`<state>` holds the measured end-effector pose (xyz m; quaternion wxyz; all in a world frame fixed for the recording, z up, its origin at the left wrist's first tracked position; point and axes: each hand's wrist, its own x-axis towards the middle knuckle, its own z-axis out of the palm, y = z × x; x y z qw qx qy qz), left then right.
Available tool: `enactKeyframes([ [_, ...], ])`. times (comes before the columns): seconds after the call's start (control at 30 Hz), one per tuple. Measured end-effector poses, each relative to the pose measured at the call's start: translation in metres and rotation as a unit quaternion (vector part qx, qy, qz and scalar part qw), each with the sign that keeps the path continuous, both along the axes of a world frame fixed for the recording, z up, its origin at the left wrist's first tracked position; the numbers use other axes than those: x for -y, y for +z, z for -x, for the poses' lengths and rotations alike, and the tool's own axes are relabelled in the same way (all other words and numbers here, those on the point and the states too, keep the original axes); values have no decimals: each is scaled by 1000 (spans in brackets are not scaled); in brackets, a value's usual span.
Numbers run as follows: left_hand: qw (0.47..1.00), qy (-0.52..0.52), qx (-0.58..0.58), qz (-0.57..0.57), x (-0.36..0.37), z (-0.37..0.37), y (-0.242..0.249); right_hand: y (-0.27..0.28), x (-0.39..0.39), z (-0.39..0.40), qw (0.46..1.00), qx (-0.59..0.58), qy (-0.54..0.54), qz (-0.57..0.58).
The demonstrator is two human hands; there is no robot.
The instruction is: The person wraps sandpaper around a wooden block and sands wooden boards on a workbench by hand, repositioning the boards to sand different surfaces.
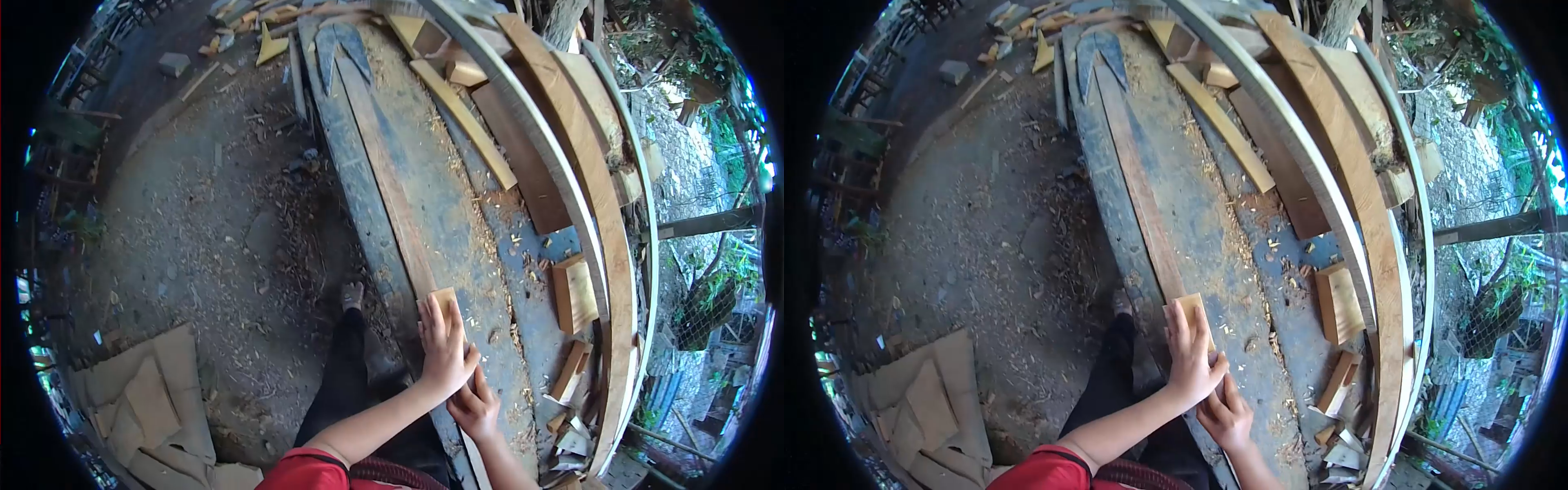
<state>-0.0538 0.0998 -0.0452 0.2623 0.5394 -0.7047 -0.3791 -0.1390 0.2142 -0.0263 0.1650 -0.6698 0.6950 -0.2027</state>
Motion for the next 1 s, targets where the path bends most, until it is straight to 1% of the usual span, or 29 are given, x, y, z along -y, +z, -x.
enactKeyframes([
  [0.07,999,-32,15,-29,10,-7,-11,-14,6,-8,999,13,-28,-30],
  [0.1,998,-44,43,-26,24,-10,-10,-25,20,-10,1000,17,-15,20],
  [0.2,998,-16,61,-8,94,-24,-5,-27,89,-23,999,48,-14,7],
  [0.23,998,0,69,5,120,-28,-6,-27,118,-27,999,43,-3,21],
  [0.27,996,19,78,23,153,-34,-8,-30,155,-31,998,39,13,40],
  [0.33,991,44,90,86,231,-48,-19,-34,234,-47,999,26,14,42],
  [0.4,981,63,125,131,323,-62,-29,-38,325,-70,998,18,9,64],
  [0.43,975,86,131,160,367,-69,-34,-41,371,-79,996,42,11,76],
  [0.47,968,103,152,169,409,-77,-28,-43,413,-86,993,65,13,93],
  [0.5,953,94,185,223,446,-87,-35,-46,451,-91,988,69,32,134],
  [0.53,948,89,191,240,472,-94,-26,-46,474,-94,981,75,48,173],
  [0.57,941,86,182,271,482,-96,-12,-39,480,-97,979,82,43,180],
  [0.6,934,82,173,301,487,-99,5,-28,484,-99,968,86,40,232],
  [0.63,932,75,178,308,481,-99,18,-20,482,-99,955,89,36,282],
  [0.7,911,86,141,377,444,-93,38,-7,450,-91,959,84,43,269],
  [0.73,915,87,141,369,415,-88,42,0,425,-83,963,73,54,254],
  [0.8,936,84,136,315,347,-75,47,-2,362,-64,968,59,73,235],
  [0.9,964,40,154,212,229,-45,40,-10,238,-40,986,60,38,151],
  [0.93,979,12,112,172,191,-36,30,-15,194,-32,990,53,29,127],
  [1.0,991,-37,63,116,116,-21,14,-15,112,-24,997,44,-13,64],
])
